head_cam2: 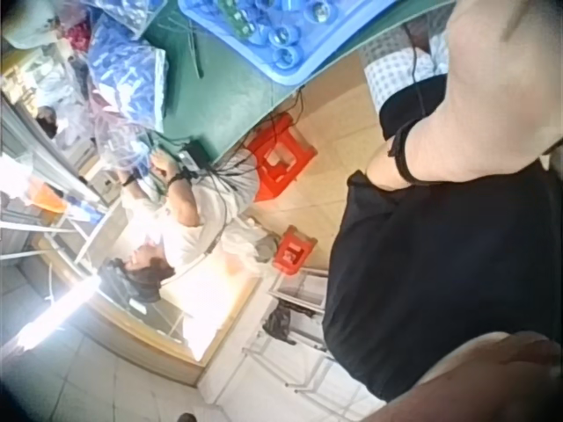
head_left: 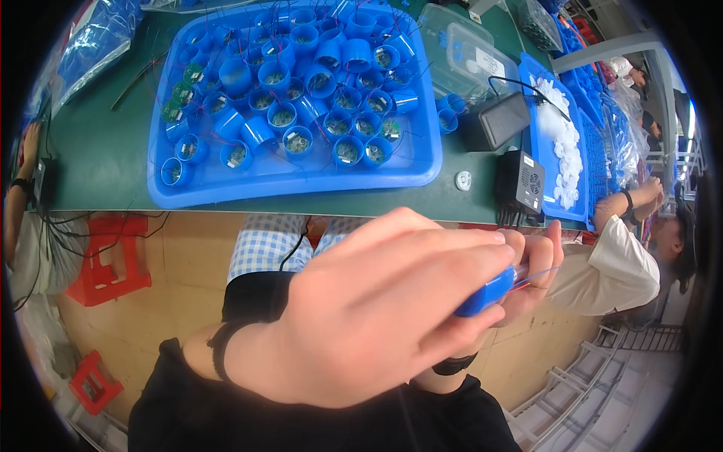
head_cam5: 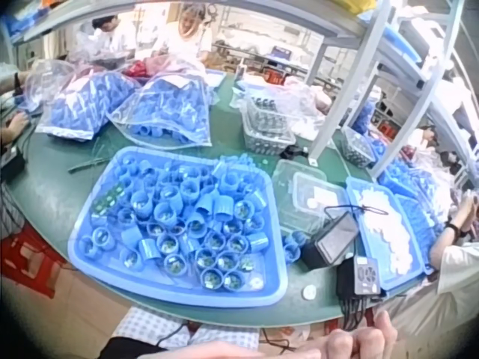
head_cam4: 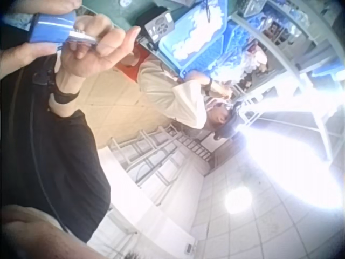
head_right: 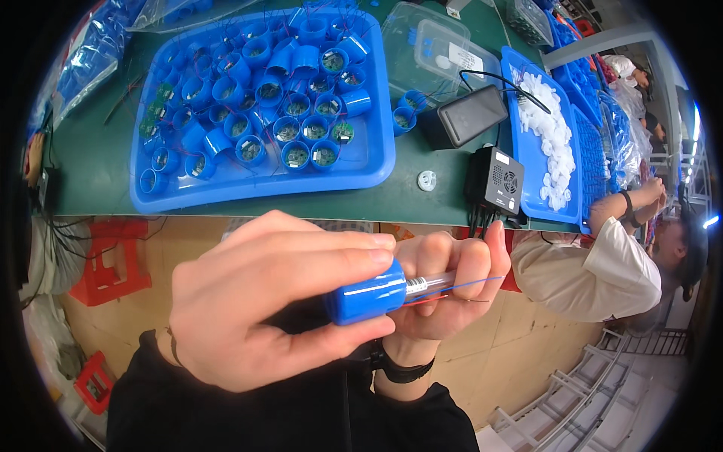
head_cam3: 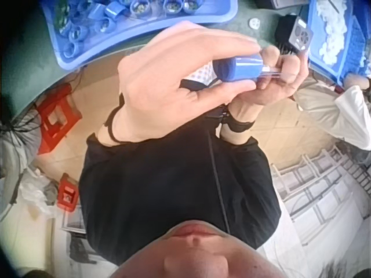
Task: Assembling small electronic components into blue circular plastic housings and organizing trays.
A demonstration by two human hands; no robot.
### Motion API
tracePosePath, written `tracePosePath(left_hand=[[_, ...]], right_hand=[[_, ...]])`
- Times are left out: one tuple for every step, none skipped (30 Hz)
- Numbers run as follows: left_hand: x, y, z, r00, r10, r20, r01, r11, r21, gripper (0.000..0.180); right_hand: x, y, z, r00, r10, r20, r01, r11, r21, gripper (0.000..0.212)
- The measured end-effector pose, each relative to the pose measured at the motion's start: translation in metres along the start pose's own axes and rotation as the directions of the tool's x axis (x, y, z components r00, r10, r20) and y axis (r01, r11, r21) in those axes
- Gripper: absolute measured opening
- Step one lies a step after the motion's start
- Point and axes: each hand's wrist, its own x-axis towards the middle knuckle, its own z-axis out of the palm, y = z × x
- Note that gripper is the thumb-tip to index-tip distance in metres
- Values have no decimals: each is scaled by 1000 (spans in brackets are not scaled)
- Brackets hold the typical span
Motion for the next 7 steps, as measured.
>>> tracePosePath(left_hand=[[2, -2, 0, 999, -32, 33, 34, 998, -50, 39], [5, -5, -1, 996, -61, 67, 68, 993, -100, 38], [7, -10, -3, 988, -92, 121, 110, 982, -152, 37], [6, -17, -3, 979, -154, 131, 179, 961, -212, 37], [3, -27, 1, 965, -212, 154, 248, 928, -278, 38], [2, -36, 5, 953, -238, 190, 292, 889, -353, 42], [6, -43, 8, 945, -237, 224, 305, 886, -349, 42]], right_hand=[[3, 0, 2, 1000, -25, -7, 25, 1000, 10, 56], [5, -1, 3, 999, -51, -14, 52, 998, 19, 57], [5, -4, 3, 998, -61, -11, 61, 998, 20, 57], [6, -8, 1, 994, -47, -97, 41, 997, -68, 57], [6, -15, -1, 981, -50, -187, 20, 987, -158, 58], [7, -25, -3, 959, -33, -282, -33, 974, -226, 59], [11, -38, -8, 975, -3, -222, -75, 936, -343, 60]])
